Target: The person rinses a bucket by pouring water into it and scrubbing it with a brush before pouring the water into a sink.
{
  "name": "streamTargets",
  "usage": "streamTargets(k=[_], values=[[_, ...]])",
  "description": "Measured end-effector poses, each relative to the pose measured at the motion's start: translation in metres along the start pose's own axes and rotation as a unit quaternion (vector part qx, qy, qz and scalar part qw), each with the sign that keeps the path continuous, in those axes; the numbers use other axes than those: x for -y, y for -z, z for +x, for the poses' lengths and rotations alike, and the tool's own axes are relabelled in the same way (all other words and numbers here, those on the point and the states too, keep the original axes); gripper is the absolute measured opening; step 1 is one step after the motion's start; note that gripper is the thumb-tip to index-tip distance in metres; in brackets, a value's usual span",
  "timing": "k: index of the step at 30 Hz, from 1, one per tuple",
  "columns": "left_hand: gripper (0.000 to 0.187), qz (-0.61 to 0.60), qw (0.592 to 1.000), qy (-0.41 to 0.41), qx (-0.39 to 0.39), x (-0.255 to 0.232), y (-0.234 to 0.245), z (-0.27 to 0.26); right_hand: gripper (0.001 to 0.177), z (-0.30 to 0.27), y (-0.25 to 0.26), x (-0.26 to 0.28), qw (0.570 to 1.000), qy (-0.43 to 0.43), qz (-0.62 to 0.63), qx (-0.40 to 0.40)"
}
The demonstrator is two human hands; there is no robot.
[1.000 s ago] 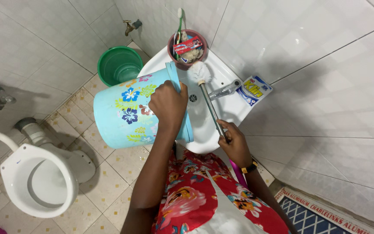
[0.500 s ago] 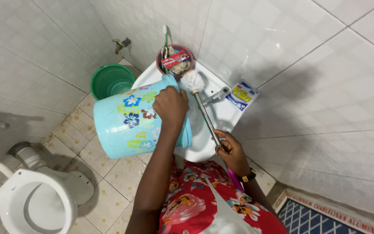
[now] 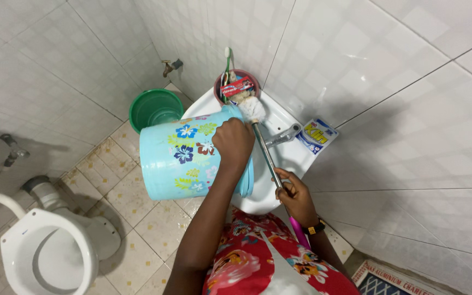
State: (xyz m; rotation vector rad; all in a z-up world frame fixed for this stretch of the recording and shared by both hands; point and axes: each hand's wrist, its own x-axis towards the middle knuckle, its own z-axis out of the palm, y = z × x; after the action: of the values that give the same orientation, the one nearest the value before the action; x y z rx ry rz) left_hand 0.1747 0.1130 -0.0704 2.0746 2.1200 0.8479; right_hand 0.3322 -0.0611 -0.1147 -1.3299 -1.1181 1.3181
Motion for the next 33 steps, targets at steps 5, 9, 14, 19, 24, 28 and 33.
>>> streamTargets(k=[5,9,14,19,24,28,33], values=[[0.028,-0.006,1.0,-0.003,0.013,-0.003,-0.005,-0.004,0.06,-0.002,0.0,0.005,1.0,-0.007,-0.002,-0.007],[0.027,-0.004,1.0,-0.011,0.005,-0.006,-0.01,-0.005,0.06,-0.005,0.0,0.008,1.0,-0.009,-0.009,-0.019],[0.026,-0.001,1.0,-0.014,0.021,-0.007,-0.01,-0.004,0.058,-0.01,0.001,0.007,1.0,-0.002,0.001,-0.022],[0.026,-0.003,0.999,-0.017,0.036,-0.006,-0.006,-0.004,0.057,-0.014,-0.001,0.008,0.999,-0.014,-0.01,-0.039],[0.027,-0.003,0.999,-0.024,0.035,-0.007,-0.005,-0.005,0.057,-0.016,-0.001,0.007,0.999,-0.008,-0.024,-0.04],[0.027,-0.009,0.999,-0.026,0.037,-0.007,-0.004,-0.007,0.058,-0.02,0.001,0.004,0.999,0.004,-0.025,-0.035],[0.028,0.0,0.999,-0.033,0.031,-0.006,-0.001,-0.01,0.058,-0.022,0.003,0.001,1.0,0.005,-0.012,-0.023]])
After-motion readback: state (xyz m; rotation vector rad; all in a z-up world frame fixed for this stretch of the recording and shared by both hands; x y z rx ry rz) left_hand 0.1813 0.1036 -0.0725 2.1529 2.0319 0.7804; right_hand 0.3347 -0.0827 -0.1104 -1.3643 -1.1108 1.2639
